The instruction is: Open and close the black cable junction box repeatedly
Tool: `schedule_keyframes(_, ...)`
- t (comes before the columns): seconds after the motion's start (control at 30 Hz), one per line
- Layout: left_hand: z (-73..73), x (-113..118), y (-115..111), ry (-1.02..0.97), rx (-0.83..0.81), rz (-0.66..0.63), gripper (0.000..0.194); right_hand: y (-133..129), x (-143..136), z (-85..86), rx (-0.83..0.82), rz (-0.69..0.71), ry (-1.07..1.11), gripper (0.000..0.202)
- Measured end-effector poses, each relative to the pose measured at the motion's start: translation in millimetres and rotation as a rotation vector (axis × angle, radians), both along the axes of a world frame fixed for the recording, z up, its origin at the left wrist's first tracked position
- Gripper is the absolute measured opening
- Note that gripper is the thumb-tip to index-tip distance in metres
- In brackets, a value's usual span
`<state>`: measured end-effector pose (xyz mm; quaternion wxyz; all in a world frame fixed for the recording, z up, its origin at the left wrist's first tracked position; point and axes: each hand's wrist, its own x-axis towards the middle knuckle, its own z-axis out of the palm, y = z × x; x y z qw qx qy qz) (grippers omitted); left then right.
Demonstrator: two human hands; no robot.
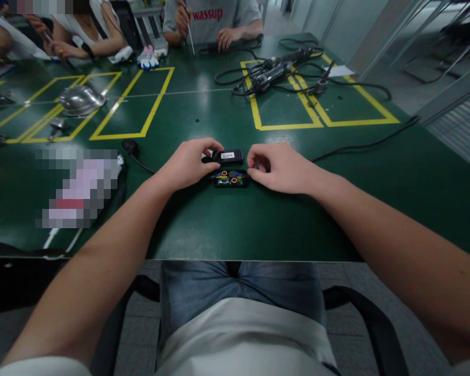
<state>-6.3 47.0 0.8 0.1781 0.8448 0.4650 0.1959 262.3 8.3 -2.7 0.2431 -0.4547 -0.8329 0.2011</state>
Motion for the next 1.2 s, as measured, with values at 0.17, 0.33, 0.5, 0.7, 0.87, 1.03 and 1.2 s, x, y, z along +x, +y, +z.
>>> schedule_keyframes(0.17,2.3,3,-2,0.021,-0.026,0.024,0.04,-1,2,3.0,-0.046,0.073,0.001,0.01)
schedule_keyframes(0.33,2.8,4,-2,0.042,-0.042,0.024,0.04,-2,3,4.8,-0.051,0.12,0.013,0.013)
schedule_keyframes(0.5,8.2,-2,-3,0.018,0.043,-0.038,0.034,-2,3,5.7,-0.051,0.143,0.024,0.012)
schedule_keyframes(0.7,30.5,-7,-12,0.046,-0.207,-0.103,0.02,-3,3,7.4,-0.058,0.166,-0.001,0.009)
schedule_keyframes(0.87,38.6,-4,-17,0.146,-0.349,-0.142,0.015,-3,2,7.8,-0.055,0.142,-0.018,0.004)
schedule_keyframes(1.03,39.5,-3,-17,0.164,-0.364,-0.152,0.017,-4,0,7.0,-0.021,0.119,-0.031,0.004)
schedule_keyframes(1.2,40.3,-3,-16,0.17,-0.353,-0.161,0.02,-2,0,4.8,-0.003,0.129,-0.007,0.007)
